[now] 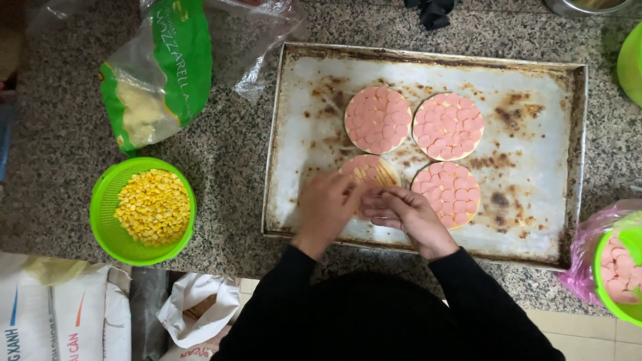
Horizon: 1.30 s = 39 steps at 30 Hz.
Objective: The person places slices of processed meat onto four round buns arranged on a baking tray. The person then moves to a stove and uses chopsticks to flip dough rings frying in a pan of oil. The person returns to the tray and continues placing meat slices on the buns.
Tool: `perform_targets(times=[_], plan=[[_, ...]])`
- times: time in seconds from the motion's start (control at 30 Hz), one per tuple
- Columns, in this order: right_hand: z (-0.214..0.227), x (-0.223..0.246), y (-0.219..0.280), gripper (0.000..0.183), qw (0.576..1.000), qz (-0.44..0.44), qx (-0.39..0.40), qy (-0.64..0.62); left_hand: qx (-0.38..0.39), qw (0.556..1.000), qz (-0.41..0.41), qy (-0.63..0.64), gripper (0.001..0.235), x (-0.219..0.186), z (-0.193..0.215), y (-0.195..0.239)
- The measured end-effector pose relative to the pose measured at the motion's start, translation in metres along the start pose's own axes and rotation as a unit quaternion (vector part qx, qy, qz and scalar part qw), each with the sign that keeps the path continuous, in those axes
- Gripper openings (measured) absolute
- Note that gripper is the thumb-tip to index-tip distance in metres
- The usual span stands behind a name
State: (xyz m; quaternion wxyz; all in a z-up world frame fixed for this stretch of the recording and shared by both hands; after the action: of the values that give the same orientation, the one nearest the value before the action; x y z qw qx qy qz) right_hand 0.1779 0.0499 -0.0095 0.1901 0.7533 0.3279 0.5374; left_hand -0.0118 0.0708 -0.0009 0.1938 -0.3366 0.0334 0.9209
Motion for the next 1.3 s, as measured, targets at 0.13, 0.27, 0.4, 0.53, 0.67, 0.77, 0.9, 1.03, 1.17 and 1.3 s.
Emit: perform_targets(times=[0.13, 0.27, 0.4, 0.53, 0.67, 0.77, 0.9, 1.03, 1.17, 1.3], plan=[[-0.012, 0.015, 0.012, 0.033, 1.0, -0.012, -0.01, 0.002, -0.023, 0.98, 0.188, 0.054, 0.022, 0.032, 0.01, 0.01], [-0.009, 0.009, 0.009, 0.034, 1.0, -0.009, -0.005, 0.008, 0.027, 0.953, 0.271, 0.132, 0.033, 0.053, 0.0, 0.011], [-0.015, 0.016, 0.014, 0.032, 1.0, -0.007, -0.002, 0.019, 0.007, 0.986, 0.155, 0.061, 0.028, 0.039, -0.008, 0.002], [-0.009, 0.013, 0.013, 0.035, 1.0, -0.004, -0.01, 0.017, 0.004, 0.983, 0.184, -0.024, 0.025, 0.025, 0.002, 0.004], [-0.002, 0.006, 0.009, 0.036, 1.0, -0.012, -0.009, 0.015, -0.006, 0.979, 0.195, -0.054, 0.026, 0.012, 0.015, 0.004], [-0.006, 0.008, 0.012, 0.036, 1.0, -0.014, -0.008, 0.014, -0.016, 0.979, 0.192, -0.066, 0.026, 0.012, 0.013, 0.003], [-0.004, 0.009, 0.012, 0.037, 1.0, -0.012, -0.015, 0.015, -0.008, 0.98, 0.19, -0.052, 0.029, 0.017, 0.011, 0.003], [0.002, 0.004, 0.008, 0.038, 1.0, -0.012, -0.017, 0.015, -0.027, 0.981, 0.178, -0.068, 0.029, 0.029, -0.003, 0.004], [0.005, 0.003, 0.006, 0.039, 1.0, -0.002, -0.007, 0.023, -0.028, 0.988, 0.133, -0.069, 0.028, 0.03, -0.002, 0.003], [0.005, 0.003, 0.007, 0.04, 1.0, 0.006, -0.01, 0.016, -0.003, 0.993, 0.09, -0.081, 0.028, 0.027, -0.006, 0.01]])
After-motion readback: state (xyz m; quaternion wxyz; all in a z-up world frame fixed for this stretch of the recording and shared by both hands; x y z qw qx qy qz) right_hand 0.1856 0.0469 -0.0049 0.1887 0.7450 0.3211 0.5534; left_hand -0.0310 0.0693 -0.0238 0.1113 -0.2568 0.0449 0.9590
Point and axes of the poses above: each hand's wrist, its own y-axis away from the middle knuckle, its own z-axis out of the back of the hand, x = y × z, the point moved 4 cm from there along -y, towards the middle knuckle, and after that the axes turned 11 degrees about x, right-handed, at the moved point
